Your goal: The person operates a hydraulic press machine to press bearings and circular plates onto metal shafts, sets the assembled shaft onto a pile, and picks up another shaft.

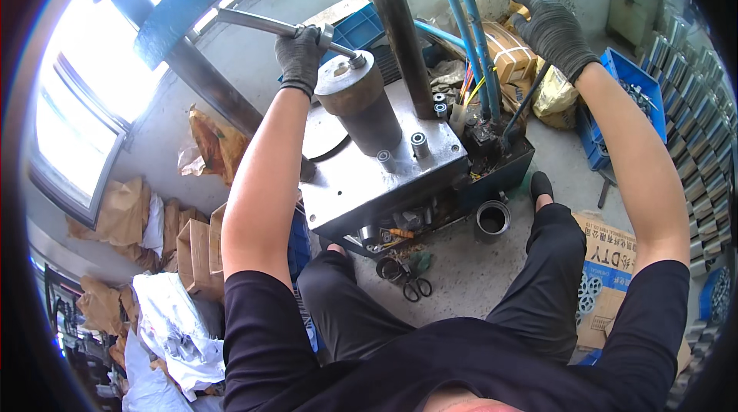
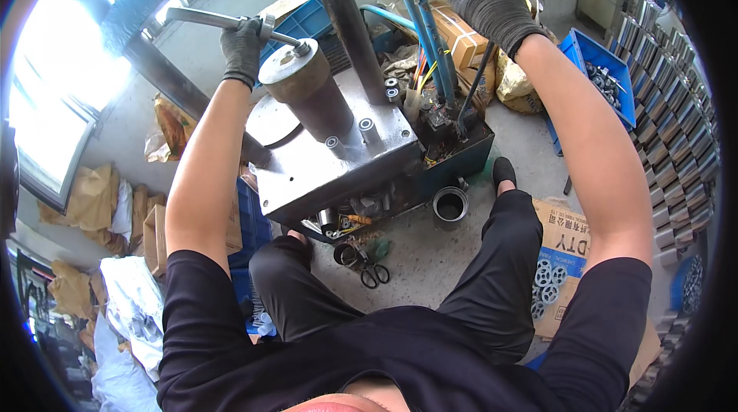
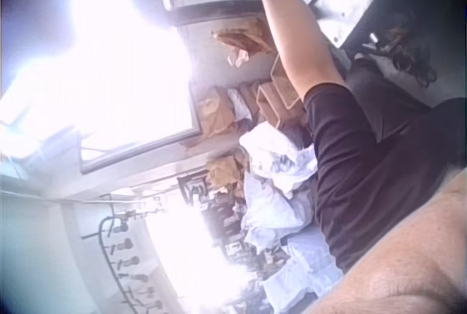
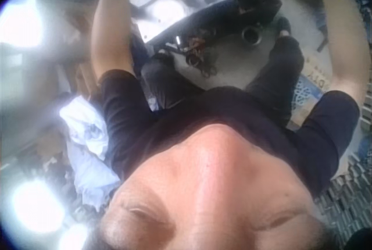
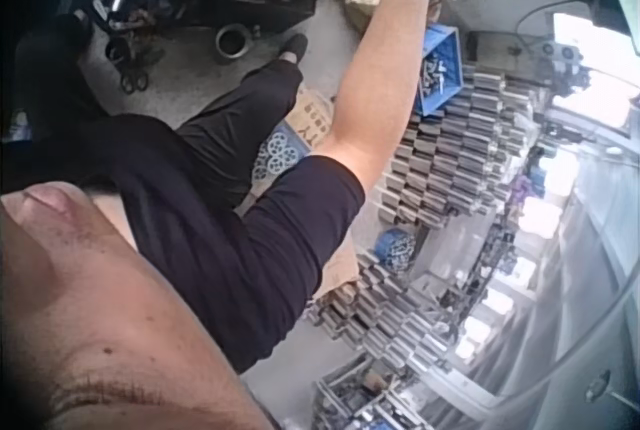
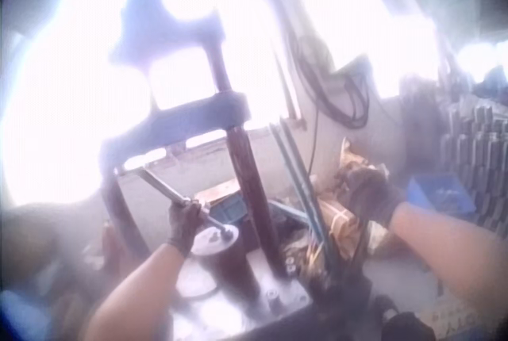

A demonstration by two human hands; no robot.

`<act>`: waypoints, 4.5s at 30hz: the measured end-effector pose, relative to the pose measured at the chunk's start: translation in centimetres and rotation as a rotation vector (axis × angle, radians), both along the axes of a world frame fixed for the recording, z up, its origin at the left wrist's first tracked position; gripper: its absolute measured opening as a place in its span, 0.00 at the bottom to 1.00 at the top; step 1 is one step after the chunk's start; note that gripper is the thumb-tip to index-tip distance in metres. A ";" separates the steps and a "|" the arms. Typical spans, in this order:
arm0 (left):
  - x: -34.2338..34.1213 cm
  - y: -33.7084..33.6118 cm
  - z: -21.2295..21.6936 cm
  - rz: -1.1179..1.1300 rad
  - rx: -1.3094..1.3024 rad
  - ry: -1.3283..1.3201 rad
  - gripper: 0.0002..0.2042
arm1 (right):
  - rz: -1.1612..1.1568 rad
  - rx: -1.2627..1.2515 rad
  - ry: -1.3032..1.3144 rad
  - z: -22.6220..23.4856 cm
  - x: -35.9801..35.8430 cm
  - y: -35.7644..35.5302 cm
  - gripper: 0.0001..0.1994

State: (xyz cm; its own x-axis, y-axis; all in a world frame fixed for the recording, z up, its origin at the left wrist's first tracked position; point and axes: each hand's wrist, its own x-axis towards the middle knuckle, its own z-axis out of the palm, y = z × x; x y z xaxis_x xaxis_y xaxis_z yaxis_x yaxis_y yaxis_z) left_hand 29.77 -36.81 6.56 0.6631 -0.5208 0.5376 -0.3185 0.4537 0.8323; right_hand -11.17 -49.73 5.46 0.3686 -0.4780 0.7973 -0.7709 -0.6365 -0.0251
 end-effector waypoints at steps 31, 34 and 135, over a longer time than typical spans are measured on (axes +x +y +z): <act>-1.0 -5.6 4.1 0.309 0.621 -0.765 0.20 | 0.143 0.080 0.151 -2.0 -5.9 8.2 0.11; -0.1 -5.9 4.1 0.297 0.605 -0.698 0.19 | 0.171 0.158 0.290 -3.7 -9.0 11.6 0.13; -2.4 -3.8 3.3 0.344 0.526 -0.575 0.18 | 0.353 0.882 0.603 -8.9 -14.3 20.7 0.13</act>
